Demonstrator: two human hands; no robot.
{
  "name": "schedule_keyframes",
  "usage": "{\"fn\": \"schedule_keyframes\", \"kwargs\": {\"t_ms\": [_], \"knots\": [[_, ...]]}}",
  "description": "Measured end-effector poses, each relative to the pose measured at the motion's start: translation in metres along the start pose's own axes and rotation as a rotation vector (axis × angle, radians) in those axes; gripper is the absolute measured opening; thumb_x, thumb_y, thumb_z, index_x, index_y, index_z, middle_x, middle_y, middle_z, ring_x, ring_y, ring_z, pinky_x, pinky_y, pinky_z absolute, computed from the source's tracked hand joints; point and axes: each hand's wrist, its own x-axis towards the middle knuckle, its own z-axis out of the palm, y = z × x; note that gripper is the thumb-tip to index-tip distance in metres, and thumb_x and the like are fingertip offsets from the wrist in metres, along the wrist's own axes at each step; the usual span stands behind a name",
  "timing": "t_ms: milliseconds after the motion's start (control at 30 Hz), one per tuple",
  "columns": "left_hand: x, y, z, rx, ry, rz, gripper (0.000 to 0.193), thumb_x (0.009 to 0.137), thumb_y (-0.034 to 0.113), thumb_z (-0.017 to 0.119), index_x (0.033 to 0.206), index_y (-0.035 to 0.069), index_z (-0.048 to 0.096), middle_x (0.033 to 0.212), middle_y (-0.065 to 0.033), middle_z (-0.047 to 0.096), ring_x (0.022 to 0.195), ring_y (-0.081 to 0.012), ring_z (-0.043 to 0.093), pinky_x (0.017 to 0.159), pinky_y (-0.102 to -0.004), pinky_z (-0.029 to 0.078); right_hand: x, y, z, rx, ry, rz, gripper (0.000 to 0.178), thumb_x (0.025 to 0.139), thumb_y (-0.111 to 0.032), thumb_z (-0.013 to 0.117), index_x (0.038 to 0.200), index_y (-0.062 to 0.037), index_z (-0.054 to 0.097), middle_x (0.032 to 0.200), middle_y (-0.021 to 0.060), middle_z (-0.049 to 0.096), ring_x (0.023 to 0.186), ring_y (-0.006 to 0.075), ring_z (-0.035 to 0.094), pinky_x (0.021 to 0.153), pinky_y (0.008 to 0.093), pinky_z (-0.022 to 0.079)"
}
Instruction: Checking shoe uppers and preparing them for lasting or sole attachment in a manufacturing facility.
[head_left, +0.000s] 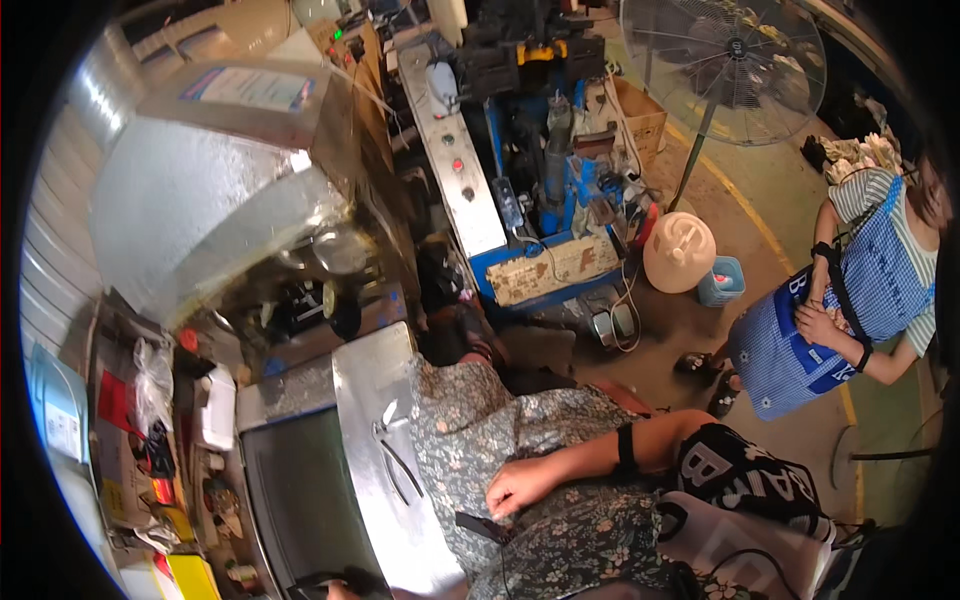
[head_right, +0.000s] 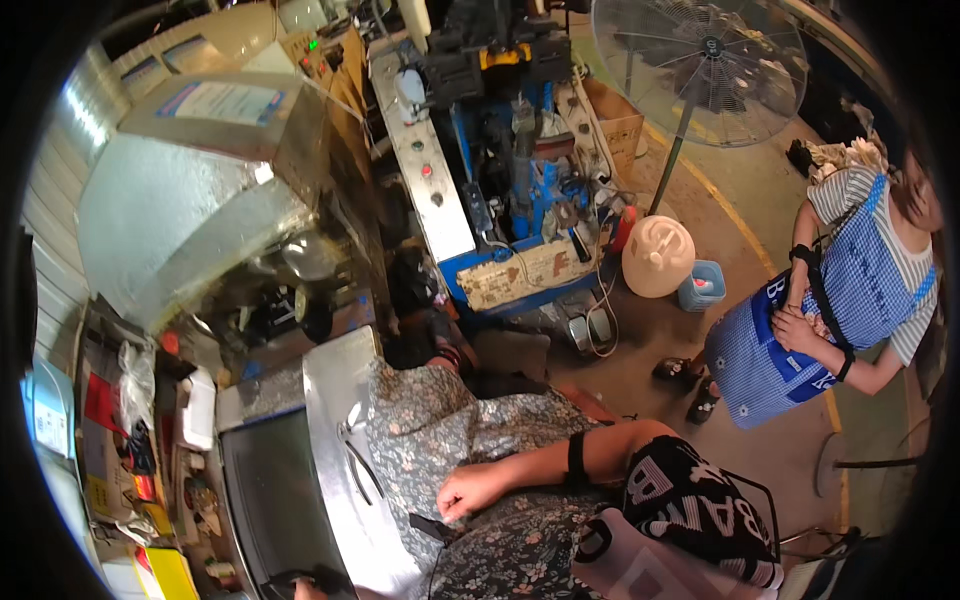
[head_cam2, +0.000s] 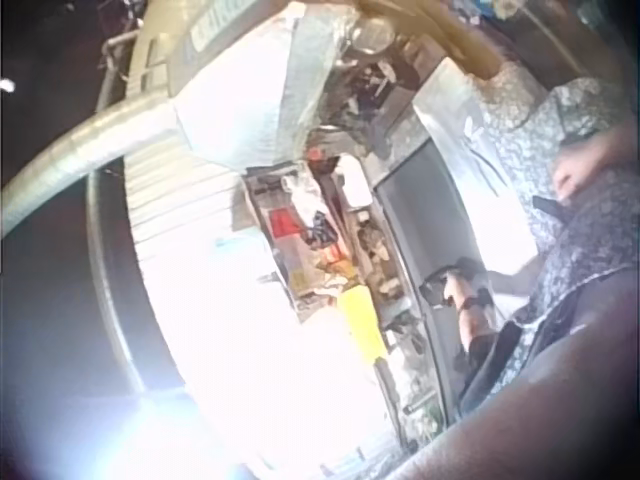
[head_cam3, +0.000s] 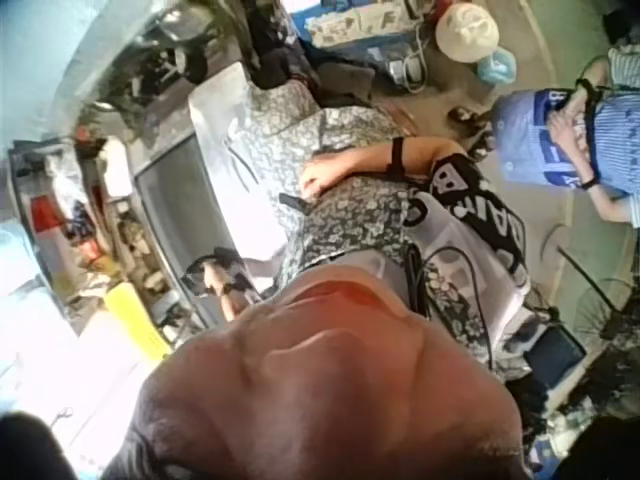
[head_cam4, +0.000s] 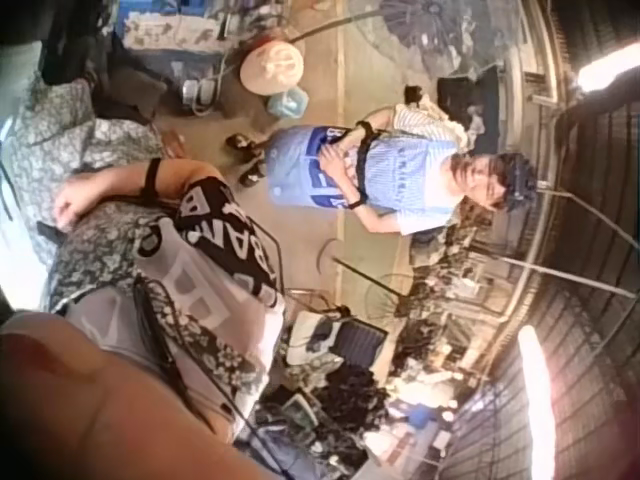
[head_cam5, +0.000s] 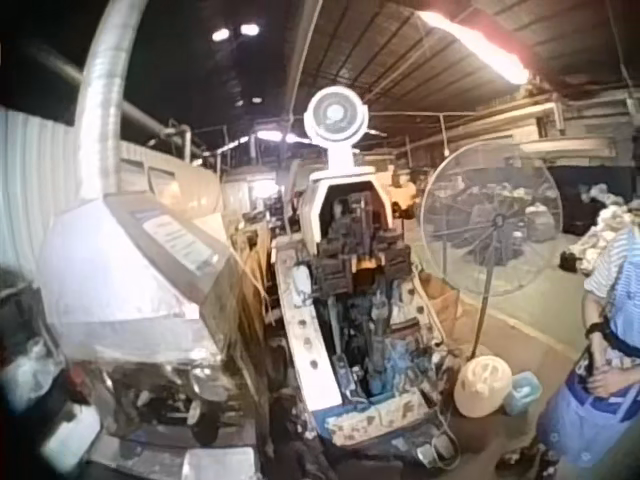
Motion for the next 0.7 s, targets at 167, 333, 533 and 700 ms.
{"fn": "schedule_keyframes", "kwargs": {"t_ms": [167,333,533,700], "knots": [[-0.061,0.038,0.017,0.016,-0.257,0.135,0.073,0.079,0.038,0.075,0.133,0.003,0.042,0.135,-0.013,0.043,0.122,-0.0303,0.042,0.101,-0.045,0.038,0.007,0.0,0.006,0.037,-0.039,0.023,0.023,0.094,-0.026,0.065,0.097,-0.0035,0.068,0.084,0.0065,0.068,0.076,0.0142,0.063,0.068,0.0326,0.048],[-0.287,-0.001,0.178,0.05,-0.48,0.29,0.08,0.083,0.045,0.069,0.142,0.007,0.032,0.146,-0.0135,0.032,0.132,-0.0305,0.032,0.107,-0.0459,0.031,0.034,-0.095,-0.062,-0.098,0.284,-0.043,0.059,0.096,-0.038,0.062,0.14,-0.0052,0.043,0.124,0.0175,0.059,0.094,0.0207,0.065,0.08,0.039,0.054],[-0.362,0.096,0.295,0.11,-0.829,0.433,0.088,0.088,0.052,0.063,0.153,0.012,0.019,0.158,-0.0141,0.019,0.144,-0.0308,0.019,0.114,-0.047,0.023,0.031,-0.162,-0.102,-0.269,0.783,-0.432,0.055,0.092,-0.028,0.067,0.137,-0.0015,0.049,0.135,0.0178,0.056,0.124,0.0303,0.056,0.103,0.0365,0.046],[-0.361,0.125,0.406,0.027,-0.853,0.294,0.068,0.096,0.042,0.058,0.146,0.003,0.032,0.147,-0.0147,0.038,0.136,-0.0271,0.034,0.111,-0.0418,0.029,-0.029,-0.149,-0.074,-0.627,0.555,-0.32,0.058,0.088,-0.031,0.07,0.137,-0.0054,0.05,0.141,0.0205,0.048,0.114,0.0346,0.061,0.093,0.0407,0.053]]}}
